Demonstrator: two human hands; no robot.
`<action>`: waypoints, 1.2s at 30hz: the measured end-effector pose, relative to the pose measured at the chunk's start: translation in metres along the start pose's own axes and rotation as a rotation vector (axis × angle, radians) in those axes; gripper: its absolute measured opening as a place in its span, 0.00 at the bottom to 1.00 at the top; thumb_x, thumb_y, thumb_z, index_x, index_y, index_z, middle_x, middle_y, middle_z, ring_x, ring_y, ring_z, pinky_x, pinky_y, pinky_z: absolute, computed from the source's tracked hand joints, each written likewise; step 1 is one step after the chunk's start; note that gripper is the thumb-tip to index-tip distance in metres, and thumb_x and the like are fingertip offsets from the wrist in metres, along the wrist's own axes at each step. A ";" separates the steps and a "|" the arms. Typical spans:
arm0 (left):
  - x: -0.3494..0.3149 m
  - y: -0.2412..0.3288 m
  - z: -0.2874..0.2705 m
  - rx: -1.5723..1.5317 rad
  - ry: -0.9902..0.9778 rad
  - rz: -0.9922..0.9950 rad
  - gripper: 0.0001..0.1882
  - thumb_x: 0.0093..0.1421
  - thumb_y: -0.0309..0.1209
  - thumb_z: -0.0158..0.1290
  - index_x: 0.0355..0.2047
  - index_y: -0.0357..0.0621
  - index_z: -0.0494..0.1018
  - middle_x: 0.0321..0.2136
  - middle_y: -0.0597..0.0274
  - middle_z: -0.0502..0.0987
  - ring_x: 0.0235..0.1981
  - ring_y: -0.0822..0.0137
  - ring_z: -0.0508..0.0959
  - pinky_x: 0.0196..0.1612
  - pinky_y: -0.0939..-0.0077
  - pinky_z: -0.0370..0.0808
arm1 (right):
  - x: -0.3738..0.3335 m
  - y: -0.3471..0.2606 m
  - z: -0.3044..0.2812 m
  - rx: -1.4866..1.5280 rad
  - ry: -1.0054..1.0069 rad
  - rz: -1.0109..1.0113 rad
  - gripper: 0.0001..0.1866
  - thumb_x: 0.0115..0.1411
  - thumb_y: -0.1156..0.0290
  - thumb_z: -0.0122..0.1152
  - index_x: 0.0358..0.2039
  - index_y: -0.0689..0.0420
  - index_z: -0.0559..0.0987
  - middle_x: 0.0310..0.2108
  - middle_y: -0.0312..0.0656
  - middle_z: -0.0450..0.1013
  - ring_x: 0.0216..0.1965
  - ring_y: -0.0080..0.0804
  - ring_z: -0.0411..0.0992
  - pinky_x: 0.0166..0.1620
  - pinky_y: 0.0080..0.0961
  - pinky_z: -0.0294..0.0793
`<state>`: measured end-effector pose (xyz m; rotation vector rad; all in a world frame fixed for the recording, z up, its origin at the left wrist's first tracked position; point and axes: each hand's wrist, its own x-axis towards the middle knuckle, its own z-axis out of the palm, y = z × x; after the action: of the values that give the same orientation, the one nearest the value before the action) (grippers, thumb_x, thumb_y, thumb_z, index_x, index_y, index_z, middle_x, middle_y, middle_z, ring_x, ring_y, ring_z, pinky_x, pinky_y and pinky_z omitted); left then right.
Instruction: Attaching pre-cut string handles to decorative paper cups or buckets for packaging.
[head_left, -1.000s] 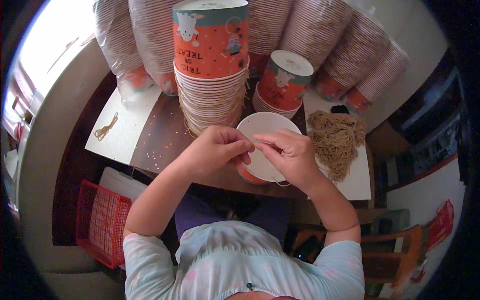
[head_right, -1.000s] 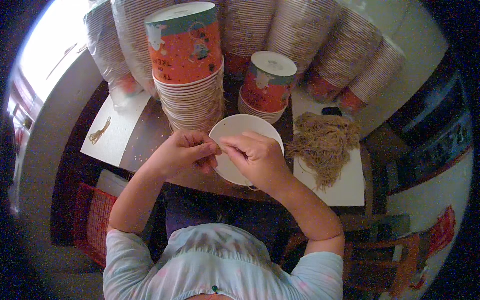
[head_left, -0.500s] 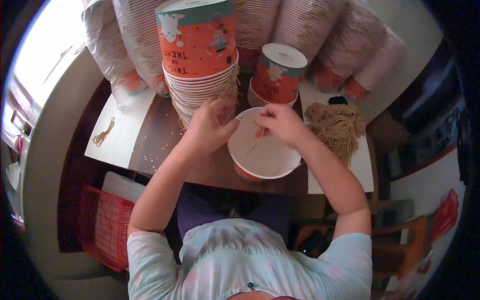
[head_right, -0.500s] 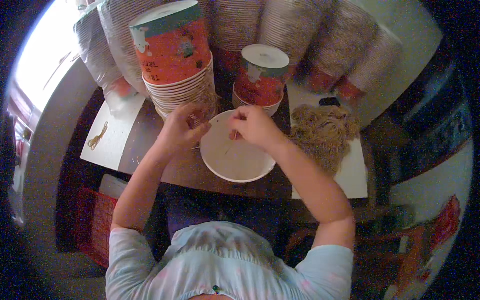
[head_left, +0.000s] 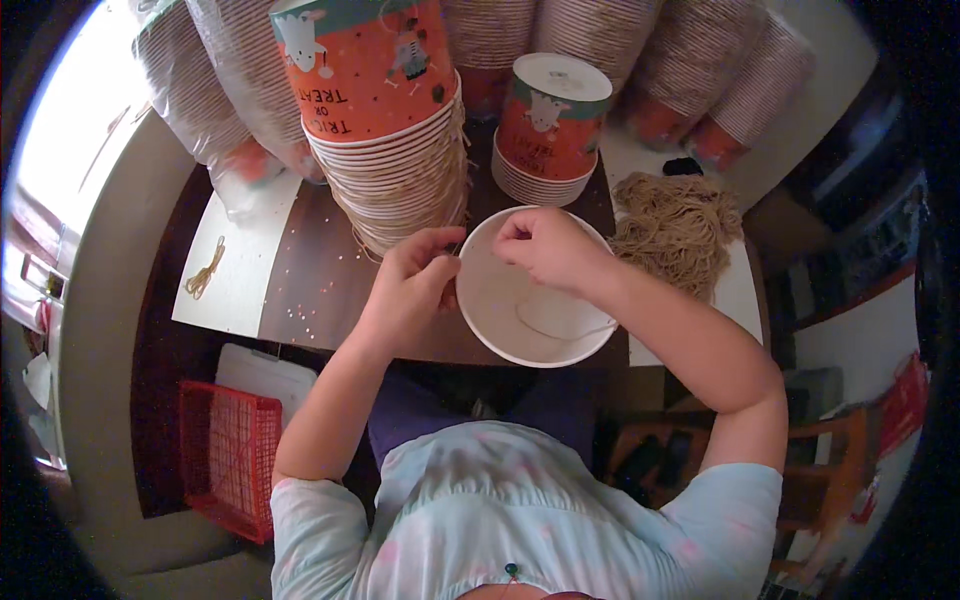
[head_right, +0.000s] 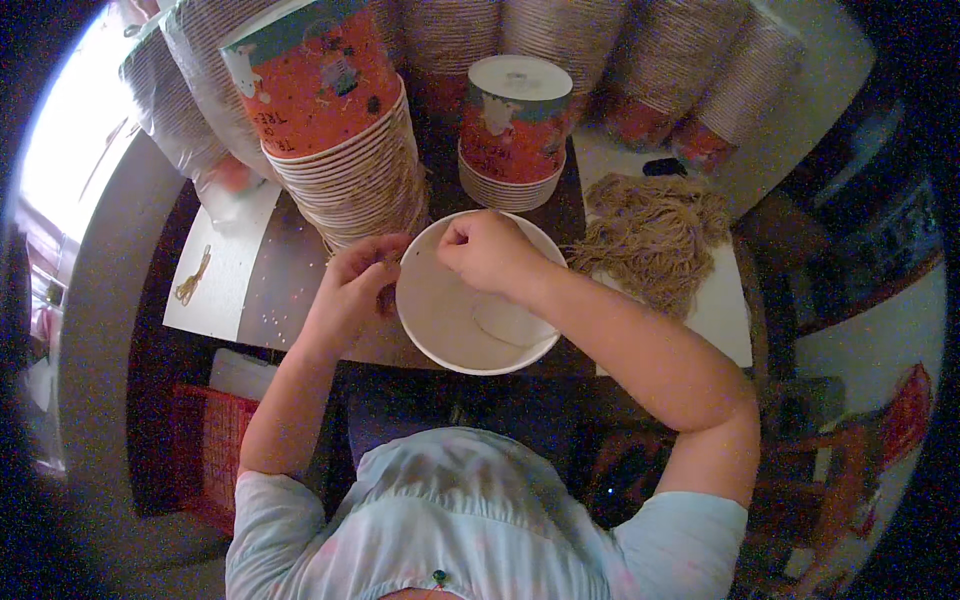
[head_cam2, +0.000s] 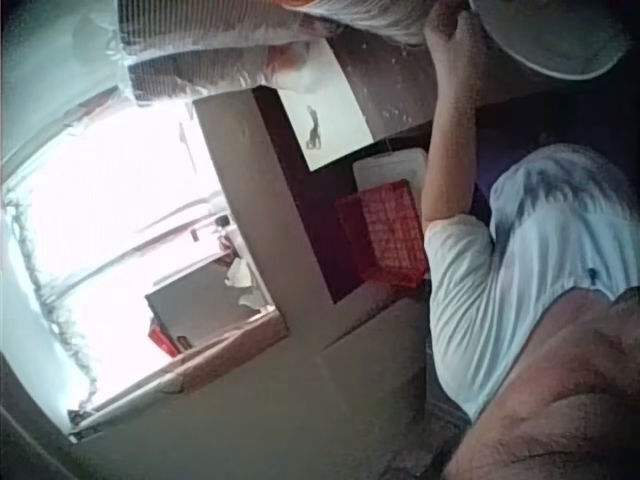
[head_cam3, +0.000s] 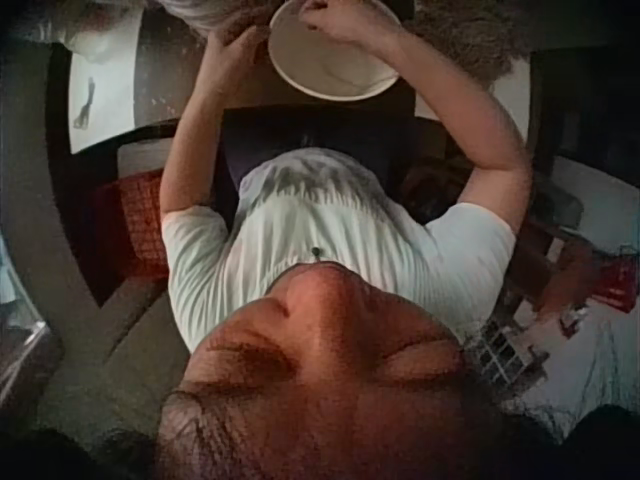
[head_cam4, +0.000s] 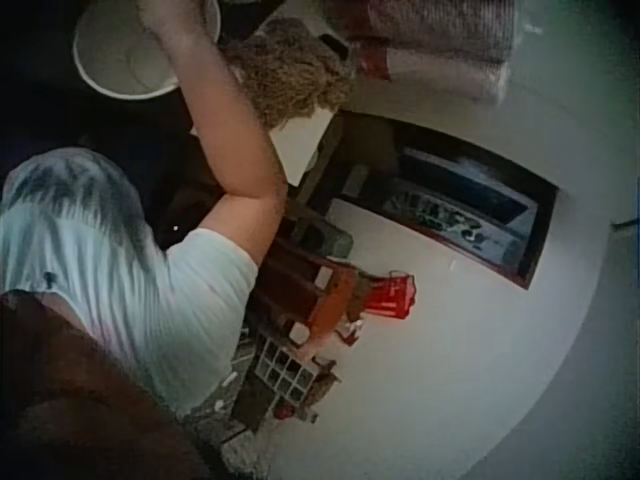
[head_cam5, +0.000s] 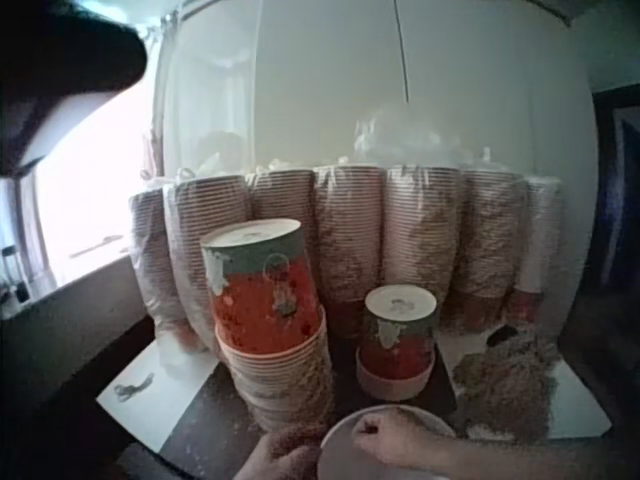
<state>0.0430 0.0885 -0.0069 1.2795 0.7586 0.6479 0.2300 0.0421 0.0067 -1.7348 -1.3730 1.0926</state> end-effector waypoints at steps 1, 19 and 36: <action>0.001 -0.001 -0.001 0.001 0.001 -0.001 0.17 0.56 0.24 0.46 0.46 0.32 0.68 0.21 0.67 0.71 0.18 0.78 0.70 0.21 0.85 0.68 | 0.001 0.002 0.000 -0.025 0.000 -0.029 0.06 0.53 0.70 0.57 0.24 0.57 0.75 0.20 0.30 0.68 0.19 0.15 0.63 0.19 0.16 0.62; 0.013 -0.009 -0.012 0.031 -0.057 0.017 0.14 0.61 0.28 0.41 0.44 0.35 0.72 0.20 0.69 0.71 0.17 0.80 0.67 0.18 0.85 0.63 | 0.011 0.007 0.012 -0.146 0.073 -0.135 0.06 0.50 0.72 0.56 0.21 0.61 0.75 0.18 0.33 0.70 0.22 0.18 0.65 0.27 0.21 0.65; 0.009 0.000 -0.010 0.549 -0.145 0.228 0.08 0.56 0.24 0.50 0.32 0.32 0.76 0.22 0.61 0.77 0.24 0.75 0.76 0.28 0.77 0.73 | 0.003 -0.001 0.014 -0.158 -0.008 -0.141 0.08 0.51 0.70 0.59 0.21 0.62 0.76 0.18 0.35 0.71 0.23 0.19 0.66 0.28 0.22 0.67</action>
<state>0.0401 0.1014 -0.0091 1.9160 0.6993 0.5359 0.2170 0.0453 0.0005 -1.7147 -1.5976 0.9368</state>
